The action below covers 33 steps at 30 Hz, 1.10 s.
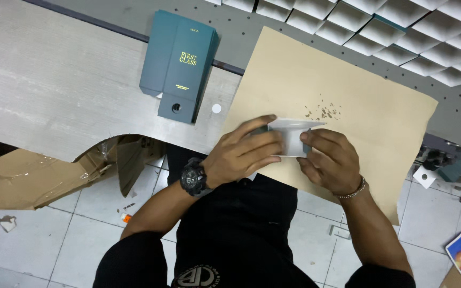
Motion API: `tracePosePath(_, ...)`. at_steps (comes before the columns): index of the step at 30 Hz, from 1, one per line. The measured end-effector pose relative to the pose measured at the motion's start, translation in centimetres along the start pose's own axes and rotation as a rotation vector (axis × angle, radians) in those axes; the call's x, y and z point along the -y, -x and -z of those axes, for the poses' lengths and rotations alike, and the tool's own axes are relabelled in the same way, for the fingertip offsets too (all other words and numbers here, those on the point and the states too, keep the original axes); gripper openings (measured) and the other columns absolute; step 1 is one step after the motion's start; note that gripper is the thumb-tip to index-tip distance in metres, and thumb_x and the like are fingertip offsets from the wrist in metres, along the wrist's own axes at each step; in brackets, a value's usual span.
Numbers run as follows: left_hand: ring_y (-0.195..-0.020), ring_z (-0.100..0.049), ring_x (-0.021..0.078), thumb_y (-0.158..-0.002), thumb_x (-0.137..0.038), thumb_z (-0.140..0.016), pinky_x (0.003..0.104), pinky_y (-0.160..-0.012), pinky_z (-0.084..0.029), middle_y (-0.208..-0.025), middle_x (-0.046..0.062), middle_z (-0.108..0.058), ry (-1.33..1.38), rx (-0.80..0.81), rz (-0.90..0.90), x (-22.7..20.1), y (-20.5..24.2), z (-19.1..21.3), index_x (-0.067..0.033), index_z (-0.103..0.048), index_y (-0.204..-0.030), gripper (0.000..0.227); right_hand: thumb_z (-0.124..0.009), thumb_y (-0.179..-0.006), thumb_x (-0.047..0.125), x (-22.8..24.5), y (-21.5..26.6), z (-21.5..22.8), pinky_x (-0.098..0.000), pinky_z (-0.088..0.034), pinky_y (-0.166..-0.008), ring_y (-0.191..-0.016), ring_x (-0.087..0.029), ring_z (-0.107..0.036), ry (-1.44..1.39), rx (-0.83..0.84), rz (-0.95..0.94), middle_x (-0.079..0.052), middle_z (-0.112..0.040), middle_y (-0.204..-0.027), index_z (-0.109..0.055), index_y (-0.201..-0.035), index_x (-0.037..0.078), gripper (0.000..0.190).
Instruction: The person assembles small teal boxes by applying glue to the inner flaps with a white applicator and folding the sides to close them. The person repeats this process for multiple boxes, stacking the finished ones on the table.
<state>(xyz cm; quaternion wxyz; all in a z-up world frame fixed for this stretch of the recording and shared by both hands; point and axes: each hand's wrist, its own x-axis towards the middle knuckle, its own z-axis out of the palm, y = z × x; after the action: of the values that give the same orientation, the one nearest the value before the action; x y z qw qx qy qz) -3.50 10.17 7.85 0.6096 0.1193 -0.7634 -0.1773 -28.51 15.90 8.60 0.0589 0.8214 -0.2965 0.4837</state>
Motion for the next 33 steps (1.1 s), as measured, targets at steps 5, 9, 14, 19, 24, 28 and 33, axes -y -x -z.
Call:
tracePosePath(5, -0.11, -0.077, 0.0503, -0.096, -0.013, -0.085, 0.056, -0.089, -0.07, -0.113, 0.014, -0.079, 0.069, 0.057, 0.053, -0.5, -1.1, 0.7, -0.0054, -0.083, -0.112, 0.018, -0.08, -0.092, -0.006, 0.3, 0.2, -0.3, -0.0604, -0.065, -0.077, -0.098, -0.052, -0.074, -0.021, -0.025, 0.05, -0.035, -0.077, -0.117, -0.081, -0.107, 0.002, 0.017)
tracePosePath(9, -0.115, -0.075, 0.0526, -0.096, -0.008, -0.086, 0.064, -0.095, -0.067, -0.118, 0.019, -0.079, 0.187, 0.018, 0.04, 0.0, -0.8, 0.4, -0.008, -0.079, -0.12, 0.026, -0.078, -0.099, 0.011, 1.4, -0.3, -0.3, -0.0568, -0.066, -0.08, -0.101, -0.048, -0.074, 0.036, 0.018, -0.071, -0.027, -0.076, -0.121, -0.082, -0.112, 0.003, 0.015)
tracePosePath(14, -0.115, -0.075, 0.0518, -0.098, -0.005, -0.081, 0.067, -0.098, -0.064, -0.121, 0.02, -0.078, 0.196, 0.028, 0.005, -0.4, -1.0, 0.6, -0.0068, -0.079, -0.111, 0.012, -0.077, -0.101, 0.011, 2.2, -0.5, -0.3, -0.0553, -0.064, -0.081, -0.101, -0.044, -0.072, 0.023, 0.01, -0.15, -0.023, -0.075, -0.12, -0.084, -0.108, 0.004, 0.012)
tracePosePath(19, -0.133, -0.062, 0.0586, -0.095, -0.007, -0.085, 0.072, -0.106, -0.058, -0.131, 0.02, -0.072, 0.056, -0.008, 0.087, -1.2, -0.4, 0.5, -0.0085, -0.083, -0.108, 0.013, -0.085, -0.094, 0.011, 2.6, -0.4, 0.4, -0.0557, -0.064, -0.086, -0.105, -0.047, -0.074, -0.041, 0.031, -0.305, -0.024, -0.076, -0.119, -0.076, -0.121, -0.002, 0.031)
tracePosePath(24, -0.113, -0.074, 0.0455, -0.094, -0.01, -0.086, 0.062, -0.096, -0.065, -0.111, 0.012, -0.072, -0.1, -0.048, 0.06, -1.2, 1.1, 0.3, -0.0137, -0.086, -0.108, 0.014, -0.083, -0.095, 0.01, 3.1, -1.9, 1.1, -0.0577, -0.064, -0.083, -0.102, -0.048, -0.076, -0.062, 0.051, -0.332, -0.026, -0.078, -0.115, -0.072, -0.114, -0.006, 0.027)
tracePosePath(28, -0.103, -0.079, 0.0442, -0.095, -0.004, -0.084, 0.059, -0.087, -0.07, -0.105, 0.015, -0.076, -0.032, -0.097, 0.068, -1.8, 0.3, 0.5, -0.0093, -0.086, -0.11, 0.017, -0.081, -0.097, 0.01, 2.7, -2.5, 1.0, -0.0548, -0.066, -0.083, -0.1, -0.046, -0.078, -0.021, 0.066, -0.269, -0.024, -0.081, -0.114, -0.079, -0.104, -0.003, 0.015)
tracePosePath(33, -0.1, -0.079, 0.0422, -0.095, -0.005, -0.083, 0.057, -0.085, -0.071, -0.103, 0.014, -0.077, -0.042, -0.094, 0.074, -1.9, 0.2, 0.5, -0.0097, -0.086, -0.107, 0.013, -0.084, -0.096, 0.015, 2.6, -2.1, 1.0, -0.0524, -0.066, -0.083, -0.096, -0.043, -0.078, -0.005, 0.065, -0.275, -0.021, -0.081, -0.109, -0.08, -0.1, -0.001, 0.017)
